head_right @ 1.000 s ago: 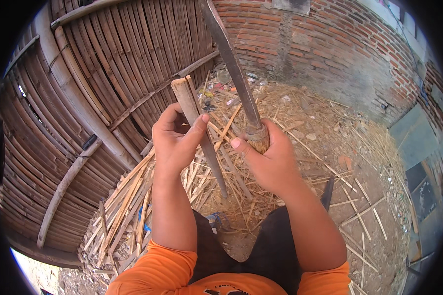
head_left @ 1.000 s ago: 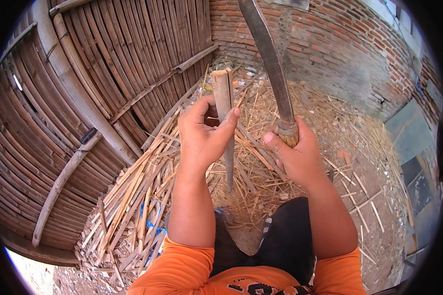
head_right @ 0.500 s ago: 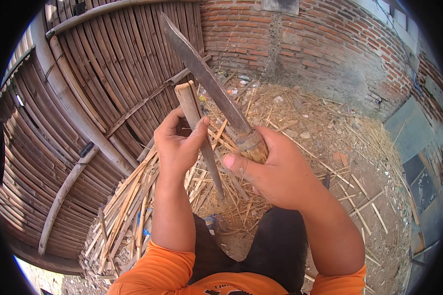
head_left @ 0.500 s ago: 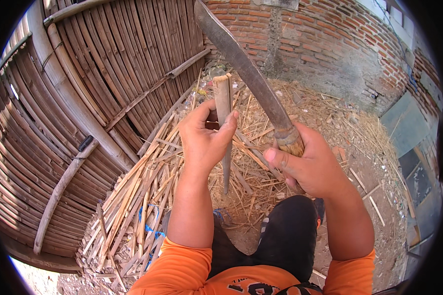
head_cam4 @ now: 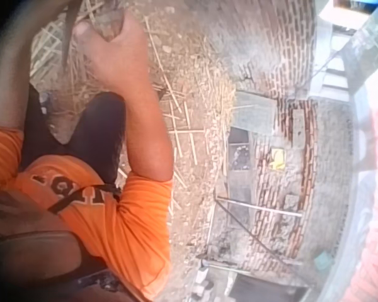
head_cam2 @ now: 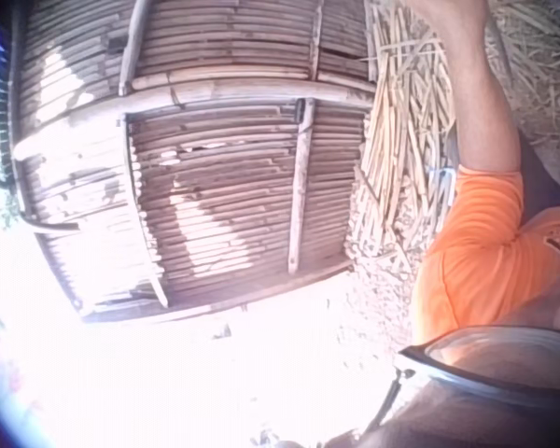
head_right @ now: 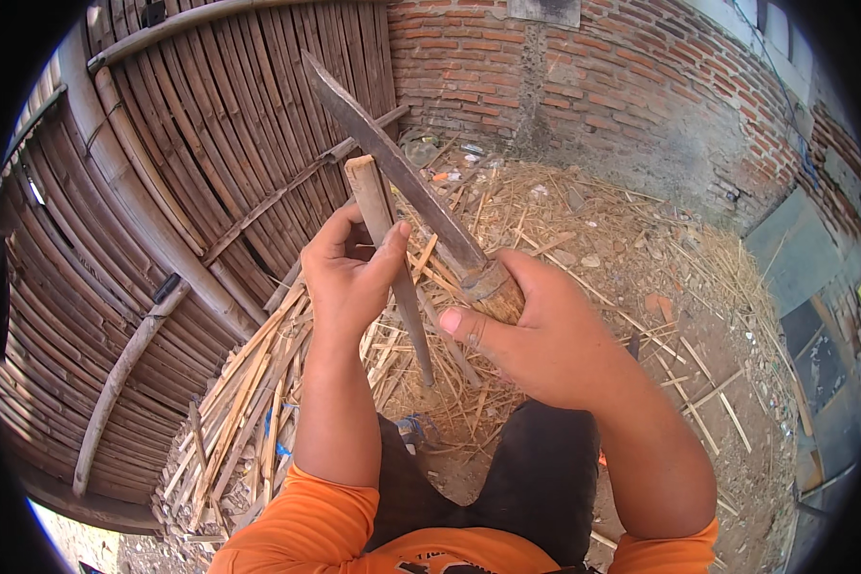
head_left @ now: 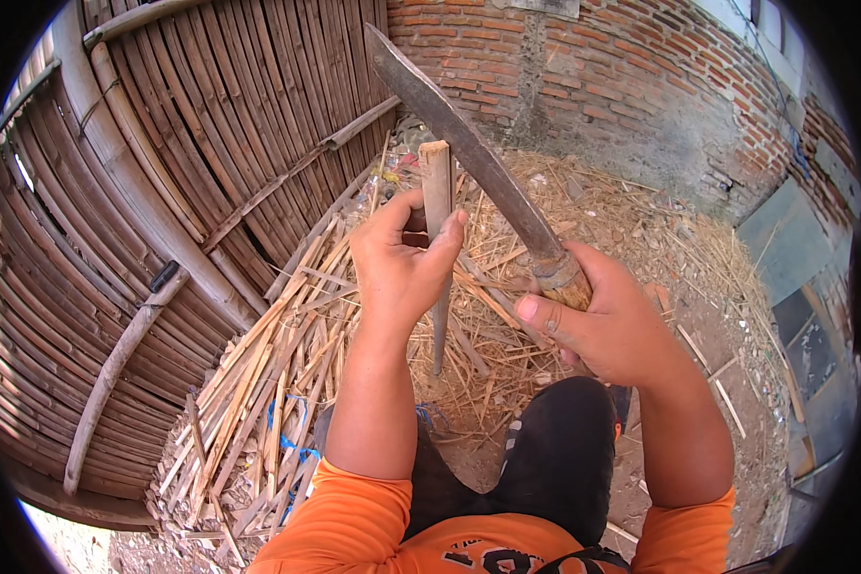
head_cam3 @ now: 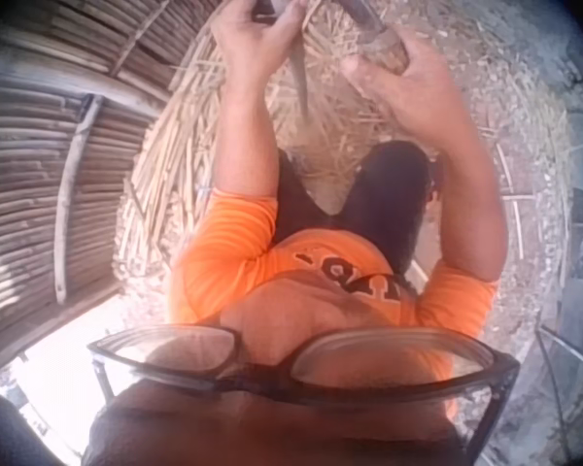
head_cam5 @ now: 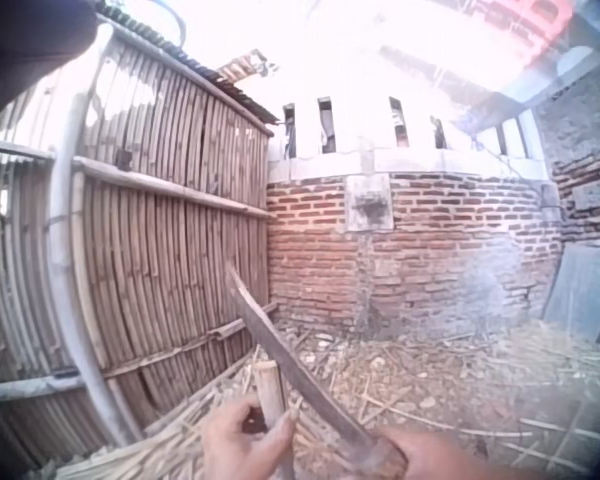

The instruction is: The person uses a machete to shave and trim thin strips of wood while sitting on the ground, then uses a hammer to tap a wooden structure.

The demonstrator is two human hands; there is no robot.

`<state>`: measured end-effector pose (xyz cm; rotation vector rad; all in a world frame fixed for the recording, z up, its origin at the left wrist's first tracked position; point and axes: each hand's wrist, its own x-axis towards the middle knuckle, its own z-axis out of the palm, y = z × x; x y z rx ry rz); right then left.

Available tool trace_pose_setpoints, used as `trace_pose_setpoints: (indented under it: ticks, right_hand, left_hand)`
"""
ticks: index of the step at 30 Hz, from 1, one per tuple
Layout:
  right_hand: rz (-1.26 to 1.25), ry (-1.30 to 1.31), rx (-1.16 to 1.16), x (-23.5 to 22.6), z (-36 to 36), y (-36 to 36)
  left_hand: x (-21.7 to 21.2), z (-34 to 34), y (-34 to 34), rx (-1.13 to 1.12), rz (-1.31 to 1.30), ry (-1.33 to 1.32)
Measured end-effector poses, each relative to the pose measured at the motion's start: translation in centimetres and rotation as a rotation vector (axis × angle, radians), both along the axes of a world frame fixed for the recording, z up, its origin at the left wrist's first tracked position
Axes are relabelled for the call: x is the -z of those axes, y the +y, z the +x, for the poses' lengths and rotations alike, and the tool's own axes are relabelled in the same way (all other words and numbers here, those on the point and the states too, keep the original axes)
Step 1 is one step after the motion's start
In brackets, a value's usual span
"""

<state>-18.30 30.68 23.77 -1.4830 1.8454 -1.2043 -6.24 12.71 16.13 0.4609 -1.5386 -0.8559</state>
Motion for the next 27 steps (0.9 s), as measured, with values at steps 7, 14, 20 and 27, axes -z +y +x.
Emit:
trace_pose_setpoints:
  ticks: [7, 14, 20, 27]
  right_hand:
    - [-0.070, 0.444, 0.076, -2.5, -0.9, 0.8]
    - [0.286, 0.500, 0.114, -4.9, -2.2, 0.1]
    - [0.264, 0.541, 0.071, -0.6, -3.5, -2.1]
    - [0.314, 0.538, 0.024, 0.9, -1.9, -4.0]
  left_hand:
    - [-0.9, 2.3, -0.4, -0.101, -0.026, -0.053]
    - [0.1, 3.1, -1.8, 0.032, 0.101, -0.183]
    - [1.9, 0.3, -2.0, -0.064, 0.012, -0.142]
    - [1.7, 2.3, -3.3, -0.198, 0.077, 0.012]
